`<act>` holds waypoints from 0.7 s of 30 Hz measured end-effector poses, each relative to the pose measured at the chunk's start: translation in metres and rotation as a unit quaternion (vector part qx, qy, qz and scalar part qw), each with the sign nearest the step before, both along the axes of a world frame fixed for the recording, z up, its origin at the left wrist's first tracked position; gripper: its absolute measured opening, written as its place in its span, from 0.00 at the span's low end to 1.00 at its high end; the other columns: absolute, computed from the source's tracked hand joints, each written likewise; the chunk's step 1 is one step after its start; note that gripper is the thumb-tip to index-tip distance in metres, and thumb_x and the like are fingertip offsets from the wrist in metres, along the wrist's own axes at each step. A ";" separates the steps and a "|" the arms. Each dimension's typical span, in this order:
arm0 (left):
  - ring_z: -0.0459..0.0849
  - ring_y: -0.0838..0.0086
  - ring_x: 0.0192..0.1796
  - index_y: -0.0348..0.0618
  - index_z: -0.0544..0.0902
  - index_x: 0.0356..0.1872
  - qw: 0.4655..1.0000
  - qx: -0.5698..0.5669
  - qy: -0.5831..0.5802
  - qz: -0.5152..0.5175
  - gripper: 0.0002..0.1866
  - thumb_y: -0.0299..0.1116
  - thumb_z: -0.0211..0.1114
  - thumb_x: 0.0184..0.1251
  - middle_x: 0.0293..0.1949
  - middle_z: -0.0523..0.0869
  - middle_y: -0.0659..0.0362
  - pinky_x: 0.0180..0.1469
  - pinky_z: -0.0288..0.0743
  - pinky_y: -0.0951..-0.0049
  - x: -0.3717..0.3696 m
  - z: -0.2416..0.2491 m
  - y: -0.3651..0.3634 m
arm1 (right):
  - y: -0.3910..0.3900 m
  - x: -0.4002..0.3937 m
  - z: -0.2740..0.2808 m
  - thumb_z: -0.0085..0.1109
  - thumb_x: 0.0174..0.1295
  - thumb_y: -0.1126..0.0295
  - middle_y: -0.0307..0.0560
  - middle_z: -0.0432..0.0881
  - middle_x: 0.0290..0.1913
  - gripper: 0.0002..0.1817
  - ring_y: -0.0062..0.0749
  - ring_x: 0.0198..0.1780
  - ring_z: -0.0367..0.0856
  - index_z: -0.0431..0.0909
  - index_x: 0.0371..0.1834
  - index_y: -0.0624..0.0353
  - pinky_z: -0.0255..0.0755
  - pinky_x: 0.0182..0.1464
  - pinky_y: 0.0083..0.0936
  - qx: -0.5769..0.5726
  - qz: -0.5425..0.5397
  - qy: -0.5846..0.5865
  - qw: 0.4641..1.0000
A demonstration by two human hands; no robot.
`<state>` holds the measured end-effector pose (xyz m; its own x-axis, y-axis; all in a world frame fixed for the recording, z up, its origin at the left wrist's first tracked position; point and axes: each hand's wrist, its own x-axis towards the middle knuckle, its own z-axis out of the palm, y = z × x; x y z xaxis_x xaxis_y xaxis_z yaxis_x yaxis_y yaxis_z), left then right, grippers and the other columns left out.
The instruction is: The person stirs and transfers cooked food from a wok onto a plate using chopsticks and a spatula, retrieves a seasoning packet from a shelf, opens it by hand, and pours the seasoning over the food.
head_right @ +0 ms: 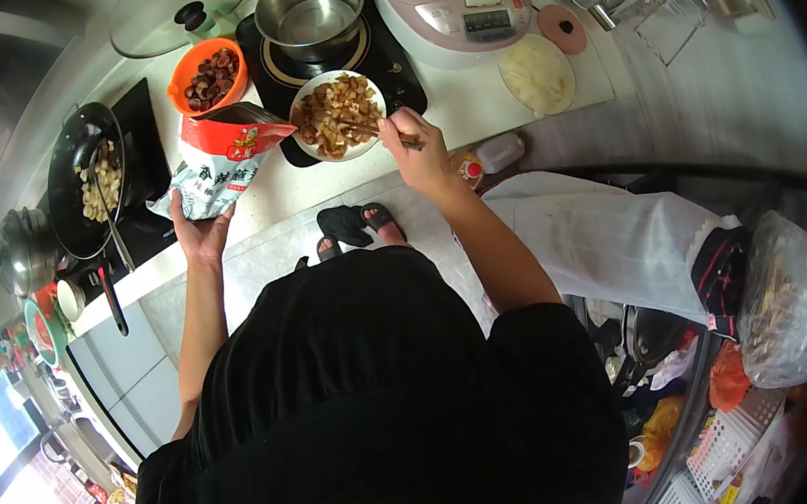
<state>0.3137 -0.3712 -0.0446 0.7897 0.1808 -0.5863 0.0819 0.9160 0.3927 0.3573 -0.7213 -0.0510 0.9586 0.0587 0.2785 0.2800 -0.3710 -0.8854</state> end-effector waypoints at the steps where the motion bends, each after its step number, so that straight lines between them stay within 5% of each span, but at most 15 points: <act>1: 0.68 0.53 0.68 0.45 0.65 0.68 1.000 0.001 -0.001 0.000 0.28 0.44 0.55 0.71 0.66 0.70 0.52 0.68 0.61 0.42 -0.001 0.000 0.000 | 0.001 -0.004 0.008 0.53 0.69 0.69 0.48 0.76 0.25 0.12 0.35 0.26 0.79 0.71 0.28 0.64 0.71 0.29 0.29 0.009 0.004 -0.006 1.000; 5: 0.68 0.53 0.68 0.45 0.66 0.67 1.000 0.001 0.002 0.002 0.26 0.43 0.54 0.71 0.66 0.71 0.52 0.68 0.61 0.42 0.001 0.003 -0.003 | 0.005 -0.015 0.007 0.52 0.69 0.69 0.49 0.76 0.25 0.12 0.35 0.26 0.78 0.71 0.28 0.64 0.70 0.29 0.29 0.035 0.050 -0.003 0.998; 16: 0.68 0.54 0.68 0.46 0.66 0.67 1.000 -0.008 0.000 -0.012 0.27 0.43 0.54 0.71 0.66 0.71 0.52 0.68 0.62 0.43 0.004 0.002 -0.004 | -0.011 0.011 -0.003 0.52 0.70 0.66 0.49 0.79 0.27 0.14 0.38 0.27 0.81 0.72 0.29 0.65 0.72 0.30 0.31 -0.029 -0.126 -0.021 0.991; 21: 0.69 0.55 0.67 0.46 0.65 0.67 0.999 0.027 -0.004 -0.027 0.27 0.44 0.54 0.70 0.66 0.71 0.52 0.67 0.64 0.44 0.008 0.005 -0.008 | 0.005 0.003 0.001 0.51 0.71 0.65 0.49 0.79 0.26 0.16 0.32 0.25 0.81 0.72 0.29 0.66 0.73 0.29 0.27 0.030 -0.085 -0.011 0.996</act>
<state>0.3218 -0.3793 -0.0401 0.8040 0.1692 -0.5700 0.1270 0.8877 0.4426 0.3601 -0.7161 -0.0496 0.9471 -0.1201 0.2975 0.2373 -0.3619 -0.9015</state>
